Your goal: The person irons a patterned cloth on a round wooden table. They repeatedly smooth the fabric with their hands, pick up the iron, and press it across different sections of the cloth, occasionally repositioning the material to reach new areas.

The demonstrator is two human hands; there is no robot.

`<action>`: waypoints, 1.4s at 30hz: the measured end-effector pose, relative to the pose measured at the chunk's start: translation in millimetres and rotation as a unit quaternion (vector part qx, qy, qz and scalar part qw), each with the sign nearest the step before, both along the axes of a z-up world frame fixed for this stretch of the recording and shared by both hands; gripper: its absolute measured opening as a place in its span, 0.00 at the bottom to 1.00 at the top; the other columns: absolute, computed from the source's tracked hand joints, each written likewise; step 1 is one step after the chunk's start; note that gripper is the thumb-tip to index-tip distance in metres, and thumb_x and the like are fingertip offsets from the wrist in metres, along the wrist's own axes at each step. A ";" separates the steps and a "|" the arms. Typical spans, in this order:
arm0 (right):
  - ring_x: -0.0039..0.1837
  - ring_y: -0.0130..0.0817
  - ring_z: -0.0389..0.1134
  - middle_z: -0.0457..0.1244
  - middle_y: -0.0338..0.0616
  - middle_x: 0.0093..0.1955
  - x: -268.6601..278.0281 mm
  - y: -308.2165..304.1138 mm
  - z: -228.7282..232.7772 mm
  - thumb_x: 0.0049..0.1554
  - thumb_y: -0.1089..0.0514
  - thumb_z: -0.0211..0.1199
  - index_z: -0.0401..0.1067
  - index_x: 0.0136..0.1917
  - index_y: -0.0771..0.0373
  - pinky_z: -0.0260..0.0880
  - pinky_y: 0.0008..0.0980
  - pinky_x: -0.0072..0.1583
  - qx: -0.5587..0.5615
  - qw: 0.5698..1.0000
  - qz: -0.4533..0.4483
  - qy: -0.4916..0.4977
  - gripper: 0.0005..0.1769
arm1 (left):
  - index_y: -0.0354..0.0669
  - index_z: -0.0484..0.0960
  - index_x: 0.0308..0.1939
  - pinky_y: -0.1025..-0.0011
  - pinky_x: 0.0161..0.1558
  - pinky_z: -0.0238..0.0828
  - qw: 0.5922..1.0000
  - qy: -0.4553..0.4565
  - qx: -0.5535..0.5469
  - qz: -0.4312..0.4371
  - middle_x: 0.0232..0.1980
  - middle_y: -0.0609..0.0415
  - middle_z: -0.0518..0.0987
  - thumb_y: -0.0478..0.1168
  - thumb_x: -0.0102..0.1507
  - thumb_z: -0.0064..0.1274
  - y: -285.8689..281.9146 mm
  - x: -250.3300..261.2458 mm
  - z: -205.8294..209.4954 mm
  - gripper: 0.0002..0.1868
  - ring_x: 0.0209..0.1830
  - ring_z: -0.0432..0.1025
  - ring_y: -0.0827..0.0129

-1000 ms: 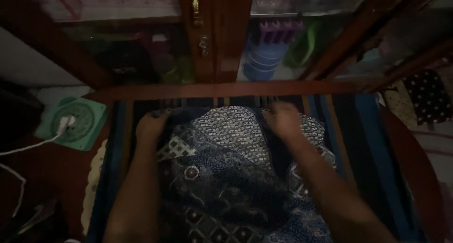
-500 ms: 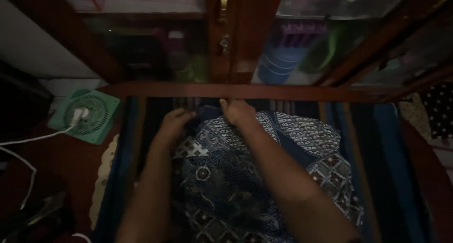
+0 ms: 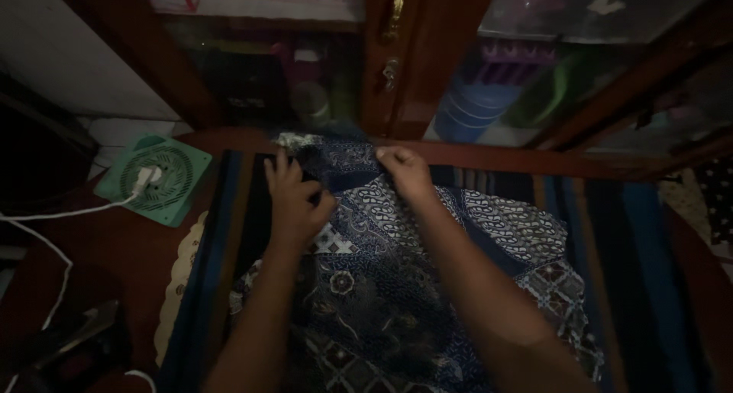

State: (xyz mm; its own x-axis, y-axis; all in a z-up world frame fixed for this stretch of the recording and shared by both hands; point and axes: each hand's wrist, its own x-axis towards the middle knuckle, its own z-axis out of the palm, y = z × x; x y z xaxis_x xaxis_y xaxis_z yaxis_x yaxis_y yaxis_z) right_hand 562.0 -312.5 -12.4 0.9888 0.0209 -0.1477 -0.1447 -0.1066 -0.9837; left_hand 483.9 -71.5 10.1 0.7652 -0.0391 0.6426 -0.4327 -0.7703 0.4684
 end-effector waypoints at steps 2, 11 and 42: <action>0.58 0.38 0.74 0.73 0.46 0.56 -2.7 0.2 -7.4 0.57 0.42 0.66 0.79 0.58 0.60 0.70 0.37 0.63 -0.067 0.996 0.039 0.041 0.24 | 0.34 0.86 0.31 0.58 0.55 0.71 0.989 0.145 -0.023 0.018 0.42 0.39 0.78 0.43 0.53 0.60 5.0 5.6 -9.5 0.13 0.55 0.75 0.48; 0.62 0.54 0.68 0.67 0.56 0.59 -20.4 -11.4 -0.5 0.59 0.48 0.63 0.77 0.61 0.61 0.66 0.48 0.65 -0.409 0.900 0.101 -0.111 0.21 | 0.33 0.81 0.50 0.55 0.53 0.72 0.855 0.441 -0.207 0.178 0.52 0.37 0.82 0.52 0.62 0.60 26.2 55.4 -60.8 0.24 0.51 0.77 0.46; 0.60 0.57 0.71 0.68 0.63 0.58 -79.0 -370.2 -71.3 0.54 0.56 0.69 0.68 0.65 0.67 0.70 0.46 0.59 -0.375 0.907 -0.188 0.035 0.28 | 0.36 0.84 0.48 0.29 0.72 0.36 0.944 0.200 0.256 0.054 0.67 0.31 0.69 0.41 0.58 0.60 -135.4 39.5 -15.1 0.17 0.75 0.55 0.35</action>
State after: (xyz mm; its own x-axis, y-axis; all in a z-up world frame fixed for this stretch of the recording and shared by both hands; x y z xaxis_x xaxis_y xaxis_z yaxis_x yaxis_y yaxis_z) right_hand 483.0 -682.7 -83.7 0.8929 -0.4482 -0.0432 -0.3683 -0.6718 -0.6426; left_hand 523.4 -206.9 -5.1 0.9598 -0.1752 0.2194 -0.2070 -0.9695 0.1315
